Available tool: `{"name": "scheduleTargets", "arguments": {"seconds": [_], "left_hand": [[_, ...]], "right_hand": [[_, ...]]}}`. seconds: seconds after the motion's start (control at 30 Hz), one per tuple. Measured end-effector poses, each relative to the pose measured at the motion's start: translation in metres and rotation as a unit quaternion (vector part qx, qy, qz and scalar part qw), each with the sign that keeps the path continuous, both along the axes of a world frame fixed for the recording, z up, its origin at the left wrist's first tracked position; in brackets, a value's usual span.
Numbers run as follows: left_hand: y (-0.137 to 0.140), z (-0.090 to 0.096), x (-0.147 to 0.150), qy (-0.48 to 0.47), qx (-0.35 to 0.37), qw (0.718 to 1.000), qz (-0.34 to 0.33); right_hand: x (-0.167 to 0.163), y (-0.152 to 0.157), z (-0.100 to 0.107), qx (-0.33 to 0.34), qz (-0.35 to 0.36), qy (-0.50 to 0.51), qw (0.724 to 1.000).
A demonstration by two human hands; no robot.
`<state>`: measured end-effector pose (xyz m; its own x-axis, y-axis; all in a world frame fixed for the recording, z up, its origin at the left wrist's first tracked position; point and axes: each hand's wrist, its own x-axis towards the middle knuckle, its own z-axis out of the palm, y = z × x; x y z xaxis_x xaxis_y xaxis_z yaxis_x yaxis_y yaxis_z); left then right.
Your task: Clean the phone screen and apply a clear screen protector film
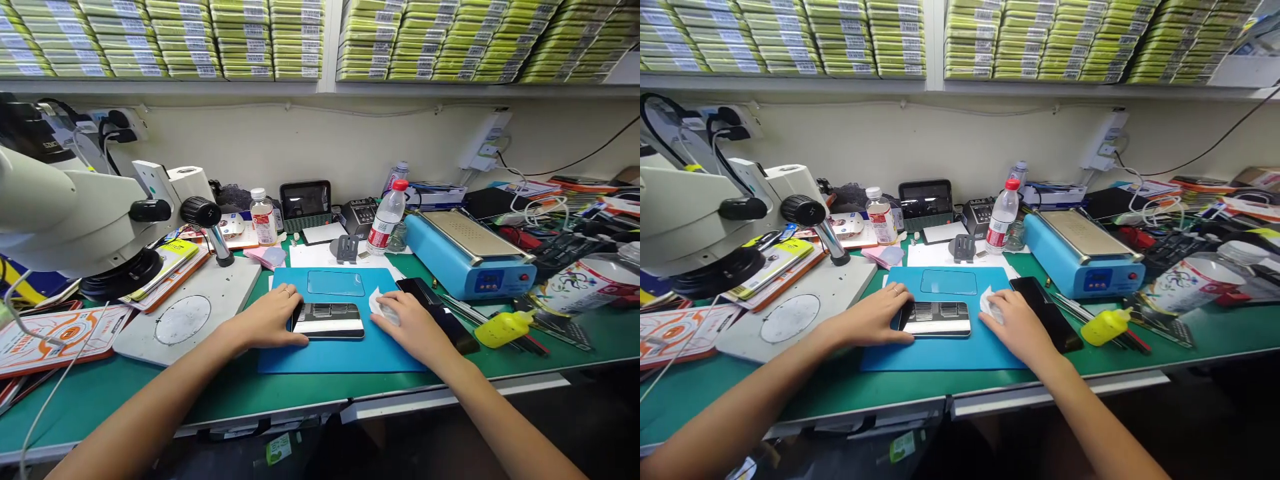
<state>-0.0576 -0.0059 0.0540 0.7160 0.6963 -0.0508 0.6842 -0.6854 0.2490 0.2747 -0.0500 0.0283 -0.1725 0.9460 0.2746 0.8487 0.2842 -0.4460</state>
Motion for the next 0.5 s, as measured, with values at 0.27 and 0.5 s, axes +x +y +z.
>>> {"name": "scheduleTargets", "arguments": {"seconds": [0.27, 0.5], "left_hand": [[0.008, -0.002, -0.005, -0.008, 0.006, 1.000, -0.029], [0.008, -0.013, -0.008, -0.023, 0.035, 0.998, -0.050]], "right_hand": [[-0.008, -0.009, -0.002, 0.046, -0.031, 0.079, 0.995], [-0.048, -0.015, 0.004, 0.144, -0.057, 0.075, 0.985]]}}
